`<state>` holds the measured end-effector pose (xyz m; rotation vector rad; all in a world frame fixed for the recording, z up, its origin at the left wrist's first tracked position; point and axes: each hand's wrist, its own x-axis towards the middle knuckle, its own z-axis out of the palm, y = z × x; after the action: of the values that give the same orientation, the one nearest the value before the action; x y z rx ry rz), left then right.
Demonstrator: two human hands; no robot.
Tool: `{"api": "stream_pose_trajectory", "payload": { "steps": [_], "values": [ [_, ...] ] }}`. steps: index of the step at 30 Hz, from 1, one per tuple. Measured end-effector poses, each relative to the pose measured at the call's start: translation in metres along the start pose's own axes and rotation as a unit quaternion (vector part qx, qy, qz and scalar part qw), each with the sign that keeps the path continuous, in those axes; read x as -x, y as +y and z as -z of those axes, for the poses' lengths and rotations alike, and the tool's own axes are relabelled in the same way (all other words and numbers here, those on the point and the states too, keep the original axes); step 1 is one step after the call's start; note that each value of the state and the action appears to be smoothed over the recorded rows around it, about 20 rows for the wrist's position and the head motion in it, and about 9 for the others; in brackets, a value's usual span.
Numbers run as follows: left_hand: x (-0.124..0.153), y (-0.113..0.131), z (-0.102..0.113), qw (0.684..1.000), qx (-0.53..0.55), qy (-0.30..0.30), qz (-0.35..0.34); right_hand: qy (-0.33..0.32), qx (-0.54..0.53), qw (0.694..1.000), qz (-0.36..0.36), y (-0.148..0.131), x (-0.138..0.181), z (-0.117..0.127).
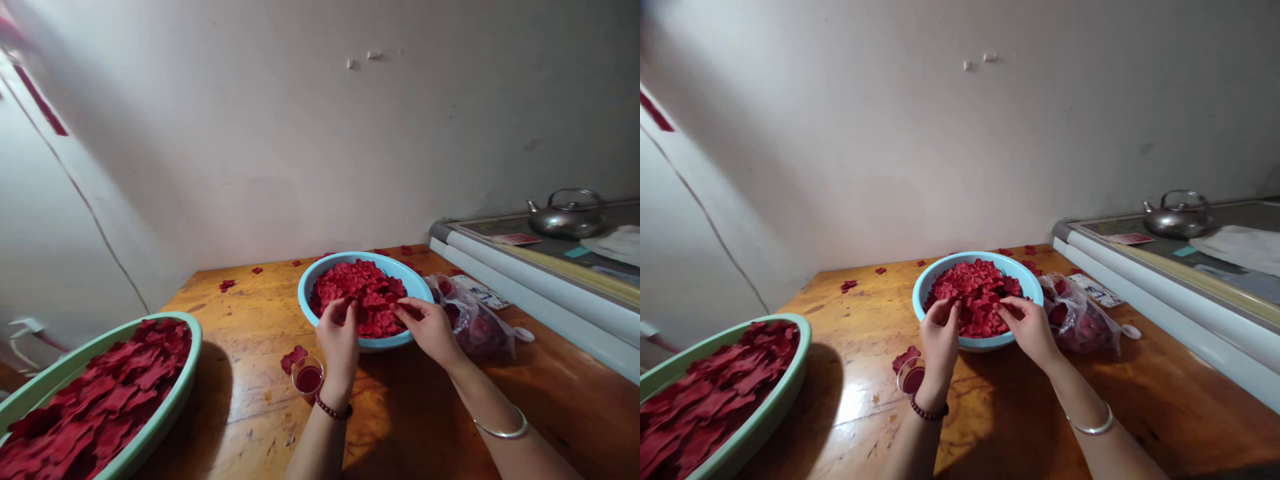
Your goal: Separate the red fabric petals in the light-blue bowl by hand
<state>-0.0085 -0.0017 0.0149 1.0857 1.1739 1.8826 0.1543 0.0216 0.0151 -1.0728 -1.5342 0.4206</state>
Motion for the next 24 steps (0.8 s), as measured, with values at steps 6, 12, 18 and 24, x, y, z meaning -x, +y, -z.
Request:
{"api": "stream_pose_trajectory", "payload": {
  "steps": [6,12,18,24],
  "values": [
    [0.0,-0.002,0.008,0.995,-0.076,-0.051,-0.044,-0.017,0.076,0.996,0.047,0.004,0.0,0.003],
    [0.003,-0.008,0.006,0.984,-0.13,-0.084,-0.091,-0.021,0.109,0.99,0.082,0.006,0.003,0.0],
    [0.008,-0.005,0.003,0.971,-0.143,-0.12,-0.151,-0.102,0.045,0.986,0.125,0.0,0.011,-0.01],
    [0.012,-0.005,0.003,0.957,-0.204,-0.144,-0.145,-0.02,0.014,0.996,0.081,0.003,0.012,-0.017]
  ]
}}
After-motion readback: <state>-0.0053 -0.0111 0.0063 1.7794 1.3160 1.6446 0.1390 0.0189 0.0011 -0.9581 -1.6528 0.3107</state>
